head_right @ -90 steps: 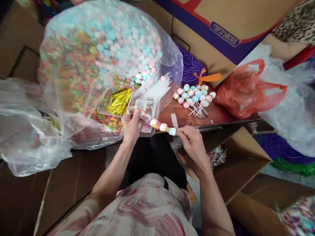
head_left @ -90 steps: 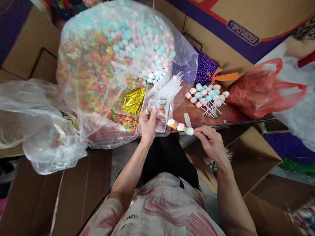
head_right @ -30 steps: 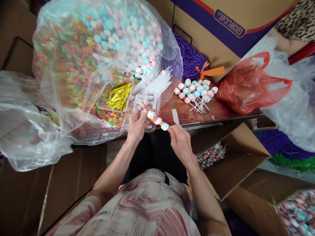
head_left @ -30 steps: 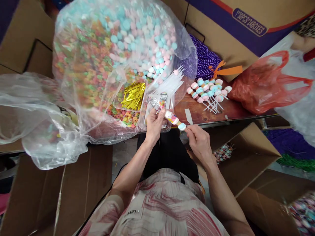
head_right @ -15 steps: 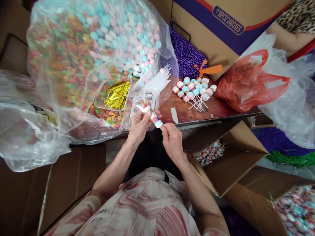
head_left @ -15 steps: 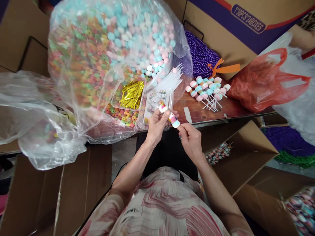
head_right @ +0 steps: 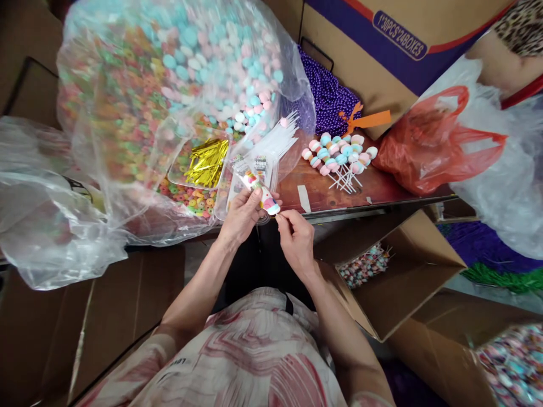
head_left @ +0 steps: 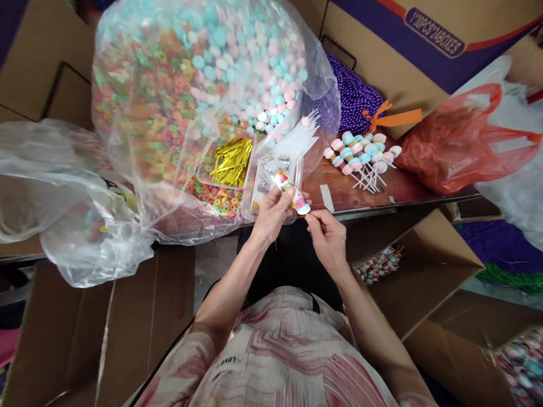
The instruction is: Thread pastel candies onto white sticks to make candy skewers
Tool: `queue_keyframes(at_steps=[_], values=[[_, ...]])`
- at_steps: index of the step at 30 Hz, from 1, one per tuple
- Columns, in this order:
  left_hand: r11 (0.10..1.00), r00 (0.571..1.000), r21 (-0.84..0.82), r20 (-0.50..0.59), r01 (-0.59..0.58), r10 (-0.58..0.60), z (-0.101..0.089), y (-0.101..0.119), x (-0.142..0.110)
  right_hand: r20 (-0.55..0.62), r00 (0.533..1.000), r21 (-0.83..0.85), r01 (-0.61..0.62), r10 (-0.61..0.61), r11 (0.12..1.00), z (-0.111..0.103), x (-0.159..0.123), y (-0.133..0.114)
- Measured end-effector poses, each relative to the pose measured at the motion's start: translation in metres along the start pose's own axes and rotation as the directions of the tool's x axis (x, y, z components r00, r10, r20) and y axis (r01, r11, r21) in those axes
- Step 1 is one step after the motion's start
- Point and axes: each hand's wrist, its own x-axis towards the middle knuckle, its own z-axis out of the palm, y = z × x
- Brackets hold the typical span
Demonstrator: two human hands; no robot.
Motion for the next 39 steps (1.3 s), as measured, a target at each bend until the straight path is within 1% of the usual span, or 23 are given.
queue_keyframes(at_steps=[3,5,7,9,12,14,16,18,20,21,23,25,27,30,35,37,39], values=[[0.999,0.999,-0.008,0.014,0.049,-0.049,-0.003,0.003,0.001,0.059,0.997,0.073,-0.063,0.058,0.995,0.001,0.002,-0.005],[0.999,0.999,-0.03,0.002,0.036,-0.036,-0.007,0.005,0.002,0.091,0.992,0.112,-0.1,0.09,0.989,-0.001,0.001,-0.006],[0.999,0.999,-0.044,-0.035,-0.004,0.002,-0.009,0.005,0.004,0.111,0.984,0.169,-0.157,0.14,0.973,-0.003,-0.001,-0.006],[0.999,0.998,-0.038,-0.056,-0.03,0.027,-0.011,0.004,0.006,0.154,0.965,0.275,-0.25,0.214,0.928,-0.003,-0.002,-0.006],[0.999,1.0,-0.025,-0.014,-0.028,0.027,-0.011,0.002,0.006,0.218,0.93,0.439,-0.363,0.295,0.822,0.0,0.0,-0.009],[1.0,1.0,-0.017,0.018,-0.017,0.017,-0.01,0.002,0.005,0.221,0.922,0.501,-0.388,0.318,0.774,0.005,0.004,-0.011],[1.0,1.0,-0.016,0.022,-0.001,0.001,-0.008,0.002,0.003,0.214,0.918,0.532,-0.397,0.335,0.748,0.011,0.007,-0.013],[1.0,1.0,-0.025,0.019,0.013,-0.013,-0.008,0.004,0.002,0.21,0.916,0.544,-0.4,0.342,0.737,0.017,0.009,-0.014],[0.999,1.0,-0.037,0.022,0.023,-0.022,-0.009,0.005,0.002,0.212,0.917,0.529,-0.398,0.338,0.749,0.021,0.009,-0.013],[0.999,0.999,-0.043,0.02,0.026,-0.025,-0.01,0.005,0.002,0.209,0.922,0.502,-0.387,0.325,0.773,0.021,0.008,-0.012],[0.998,1.0,-0.061,-0.002,0.022,-0.022,-0.011,0.006,0.004,0.169,0.948,0.396,-0.315,0.269,0.862,0.02,0.005,-0.011],[0.996,0.999,-0.092,-0.041,-0.004,0.001,-0.011,0.005,0.006,0.104,0.98,0.242,-0.189,0.168,0.952,0.017,0.001,-0.01],[0.992,0.997,-0.118,-0.073,-0.039,0.031,-0.009,0.003,0.007,0.048,0.997,0.099,-0.072,0.067,0.992,0.017,-0.003,-0.008],[0.99,0.996,-0.129,-0.079,-0.051,0.041,-0.004,0.001,0.005,-0.001,1.0,-0.012,0.026,-0.026,1.0,0.021,-0.005,-0.006],[0.995,1.0,-0.099,-0.014,0.017,-0.019,-0.002,0.002,0.0,-0.068,0.987,-0.057,0.145,-0.149,0.988,0.034,0.003,-0.002],[0.995,0.999,-0.086,0.002,0.047,-0.047,-0.003,0.004,-0.001,-0.099,0.981,-0.053,0.162,-0.167,0.985,0.038,0.006,-0.001],[0.994,0.998,-0.089,0.0,0.065,-0.065,-0.004,0.005,0.0,-0.102,0.984,-0.026,0.147,-0.149,0.989,0.039,0.008,0.0]])
